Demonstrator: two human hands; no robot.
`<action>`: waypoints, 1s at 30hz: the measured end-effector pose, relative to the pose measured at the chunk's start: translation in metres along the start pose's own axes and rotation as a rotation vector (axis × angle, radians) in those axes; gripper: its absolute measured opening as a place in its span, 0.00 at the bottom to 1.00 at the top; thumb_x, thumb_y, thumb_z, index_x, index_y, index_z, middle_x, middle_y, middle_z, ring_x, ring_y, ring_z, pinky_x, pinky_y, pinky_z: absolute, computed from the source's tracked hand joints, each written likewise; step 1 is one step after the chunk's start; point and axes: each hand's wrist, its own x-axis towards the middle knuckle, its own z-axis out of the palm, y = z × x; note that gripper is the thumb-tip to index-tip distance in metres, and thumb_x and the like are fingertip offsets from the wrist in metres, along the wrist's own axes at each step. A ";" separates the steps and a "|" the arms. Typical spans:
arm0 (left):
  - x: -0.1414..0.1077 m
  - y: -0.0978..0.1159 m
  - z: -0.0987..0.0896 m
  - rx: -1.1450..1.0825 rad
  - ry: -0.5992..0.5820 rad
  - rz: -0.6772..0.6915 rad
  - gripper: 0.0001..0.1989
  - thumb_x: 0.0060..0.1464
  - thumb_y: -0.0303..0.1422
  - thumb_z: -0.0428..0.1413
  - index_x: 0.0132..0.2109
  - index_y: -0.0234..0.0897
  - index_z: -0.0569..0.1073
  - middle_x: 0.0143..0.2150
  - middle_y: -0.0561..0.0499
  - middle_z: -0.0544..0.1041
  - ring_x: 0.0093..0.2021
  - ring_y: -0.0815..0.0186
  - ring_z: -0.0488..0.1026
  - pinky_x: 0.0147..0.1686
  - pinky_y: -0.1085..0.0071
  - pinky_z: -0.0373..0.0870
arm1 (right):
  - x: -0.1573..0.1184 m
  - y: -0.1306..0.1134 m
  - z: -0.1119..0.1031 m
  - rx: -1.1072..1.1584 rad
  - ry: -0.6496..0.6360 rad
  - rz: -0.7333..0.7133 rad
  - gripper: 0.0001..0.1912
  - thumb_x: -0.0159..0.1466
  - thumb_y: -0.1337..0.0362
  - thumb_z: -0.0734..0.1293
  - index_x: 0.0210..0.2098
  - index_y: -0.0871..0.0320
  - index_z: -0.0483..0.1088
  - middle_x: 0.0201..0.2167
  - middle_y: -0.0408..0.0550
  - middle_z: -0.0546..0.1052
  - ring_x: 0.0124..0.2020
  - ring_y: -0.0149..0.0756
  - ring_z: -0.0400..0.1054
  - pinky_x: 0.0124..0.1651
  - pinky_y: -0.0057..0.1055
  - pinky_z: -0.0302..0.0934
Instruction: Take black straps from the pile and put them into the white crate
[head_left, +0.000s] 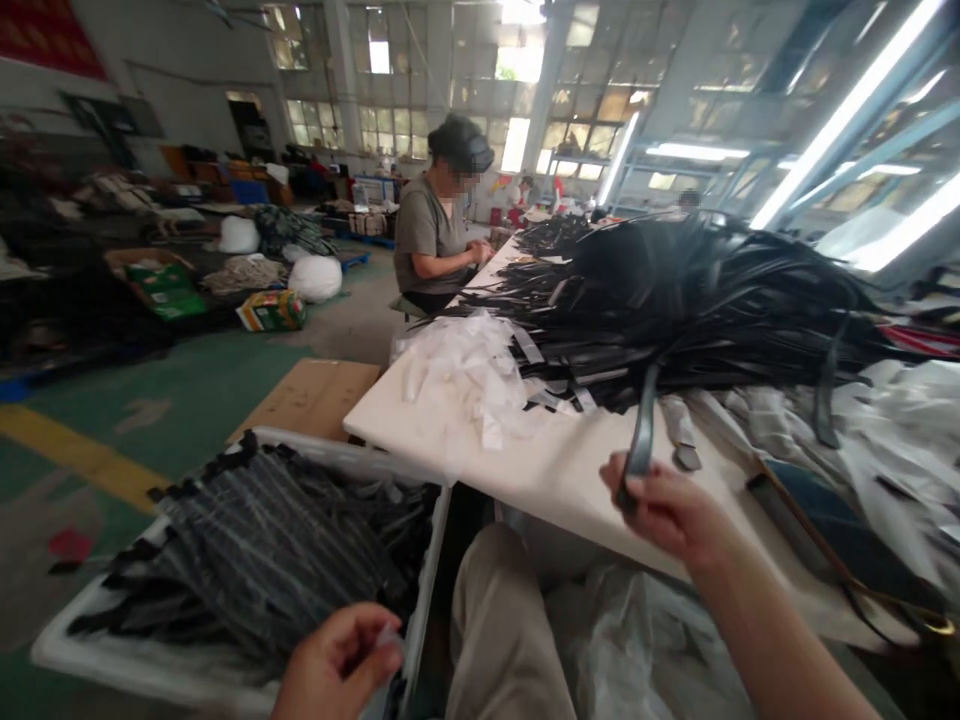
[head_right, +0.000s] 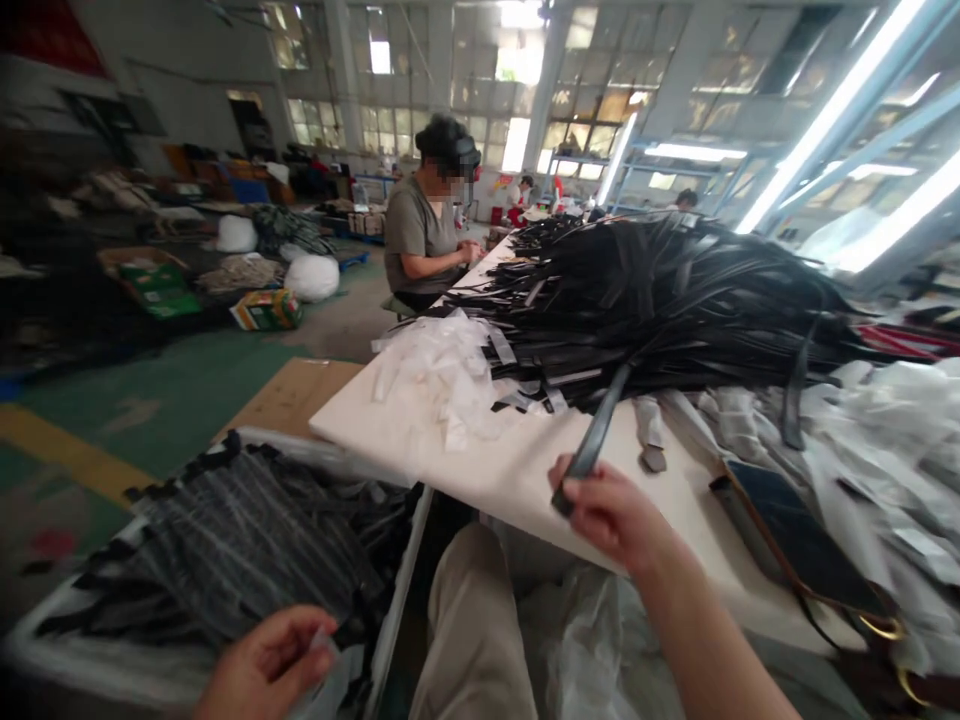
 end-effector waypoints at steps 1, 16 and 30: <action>-0.002 0.002 0.000 -0.010 -0.019 -0.008 0.19 0.31 0.46 0.72 0.28 0.38 0.79 0.21 0.53 0.76 0.24 0.65 0.73 0.27 0.73 0.72 | -0.024 0.012 0.024 0.097 -0.246 0.015 0.29 0.46 0.38 0.76 0.23 0.56 0.65 0.14 0.34 0.59 0.10 0.19 0.45 0.12 0.23 0.38; -0.032 0.009 -0.023 -0.051 -0.138 -0.076 0.06 0.39 0.31 0.66 0.28 0.37 0.77 0.25 0.54 0.76 0.27 0.66 0.71 0.31 0.73 0.68 | -0.074 0.046 0.190 0.152 -0.456 -0.056 0.21 0.57 0.46 0.72 0.29 0.55 0.63 0.20 0.36 0.60 0.19 0.26 0.52 0.21 0.25 0.48; -0.029 0.007 -0.025 0.204 -0.323 0.046 0.08 0.49 0.37 0.60 0.29 0.37 0.77 0.26 0.54 0.72 0.29 0.64 0.67 0.31 0.71 0.62 | -0.077 0.053 0.198 -0.087 -0.439 -0.344 0.06 0.60 0.62 0.68 0.31 0.59 0.70 0.28 0.46 0.70 0.29 0.34 0.64 0.31 0.30 0.59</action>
